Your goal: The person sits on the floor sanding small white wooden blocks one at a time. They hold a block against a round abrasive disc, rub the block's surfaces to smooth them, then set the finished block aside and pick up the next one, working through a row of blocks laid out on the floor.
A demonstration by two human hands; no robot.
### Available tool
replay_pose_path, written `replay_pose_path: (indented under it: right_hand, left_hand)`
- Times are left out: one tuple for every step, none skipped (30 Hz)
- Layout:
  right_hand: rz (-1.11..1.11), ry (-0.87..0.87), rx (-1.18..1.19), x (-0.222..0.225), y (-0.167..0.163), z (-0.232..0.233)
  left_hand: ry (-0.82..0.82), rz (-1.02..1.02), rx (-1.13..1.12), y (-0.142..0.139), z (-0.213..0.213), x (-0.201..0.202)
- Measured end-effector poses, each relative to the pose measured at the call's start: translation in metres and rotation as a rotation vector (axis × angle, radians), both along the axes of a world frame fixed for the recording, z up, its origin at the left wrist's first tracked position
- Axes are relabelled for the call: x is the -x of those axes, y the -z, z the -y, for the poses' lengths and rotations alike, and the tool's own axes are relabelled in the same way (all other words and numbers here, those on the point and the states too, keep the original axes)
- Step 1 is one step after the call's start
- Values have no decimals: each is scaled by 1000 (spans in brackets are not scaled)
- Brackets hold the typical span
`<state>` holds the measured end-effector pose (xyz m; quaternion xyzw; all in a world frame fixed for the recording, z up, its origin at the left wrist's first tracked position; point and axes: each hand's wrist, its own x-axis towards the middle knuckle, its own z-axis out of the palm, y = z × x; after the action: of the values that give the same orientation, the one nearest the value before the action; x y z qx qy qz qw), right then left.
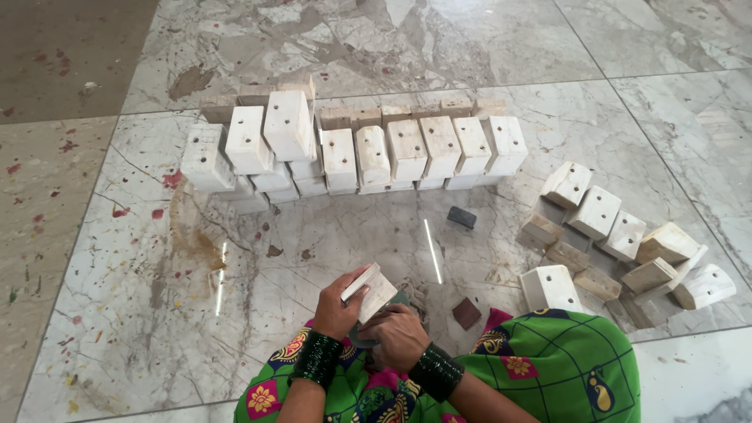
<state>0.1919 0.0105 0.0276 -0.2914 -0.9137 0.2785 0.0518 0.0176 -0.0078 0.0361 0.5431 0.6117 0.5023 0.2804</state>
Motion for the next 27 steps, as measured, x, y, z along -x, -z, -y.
replay_pose_path:
  right_hand:
    - [-11, 3, 1, 0, 0, 0]
    - [-20, 7, 1, 0, -1, 0]
    - [-27, 12, 1, 0, -1, 0]
    - [-26, 11, 2, 0, -1, 0]
    - [-27, 9, 1, -1, -1, 0]
    - [-32, 6, -4, -2, -1, 0]
    - [-34, 0, -10, -3, -1, 0]
    - [-34, -5, -10, -4, -1, 0]
    - [-33, -9, -9, -4, 0, 0]
    - [-39, -6, -4, -5, 1, 0]
    - [-44, -2, 0, -5, 2, 0]
    - [-50, 2, 1, -5, 3, 0]
    - [-51, 0, -8, -4, 4, -1]
    - [-56, -4, -18, -4, 5, -1]
    - [-62, -11, -25, -3, 7, -2]
    - [-48, -8, -28, -2, 8, -2]
    - [-35, -3, -29, -1, 10, -2]
    - [-22, 2, -33, -1, 11, -2]
    - [-9, -3, -38, -1, 12, -3]
    - [5, -8, -46, -2, 13, -3]
    - [18, -12, -53, -3, 13, -3]
    - [-28, -33, -69, -5, 14, -3]
    - [-74, -57, -87, -6, 14, -3]
    - [-116, -82, -100, -8, 14, -3]
    - [-101, -68, -85, -8, 14, -4]
    - [-87, -52, -73, -10, 13, -5]
    - [-80, -38, -74, -10, 13, -6]
  left_hand:
    - [1, 22, 19, 0, 0, 0]
    - [4, 45, 35, 0, 1, 0]
    - [7, 70, 53, 0, 1, 0]
    - [12, 67, 45, 0, 1, 0]
    - [17, 63, 35, 0, 1, 0]
    - [19, 54, 22, 0, 0, 1]
    - [19, 36, 11, 0, 0, 1]
    - [18, 21, 7, 0, 0, 1]
    - [19, 7, 3, 1, 0, 0]
    - [16, 22, 12, 1, 0, 0]
    - [12, 39, 21, 1, 0, 0]
    - [9, 55, 27, 1, -1, -1]
    - [16, 56, 26, 2, -1, -1]
    - [20, 53, 24, 2, -1, -1]
    - [22, 50, 24, 3, -1, -1]
    - [20, 38, 7, 3, -1, -1]
    - [19, 24, -9, 4, -1, 0]
    - [21, 11, -28, 5, -1, 0]
    - [16, 23, -15, 6, -1, 0]
    - [12, 38, -5, 7, -1, 0]
    - [8, 51, 6, 7, -1, 0]
    - [15, 52, -1, 8, -1, -1]
    - [19, 53, -8, 8, -1, -1]
    - [21, 59, -11, 8, 0, -2]
    - [13, 68, 9, 7, 0, -2]
    - [7, 76, 27, 7, 1, -3]
    - [1, 76, 31, 6, 0, -3]
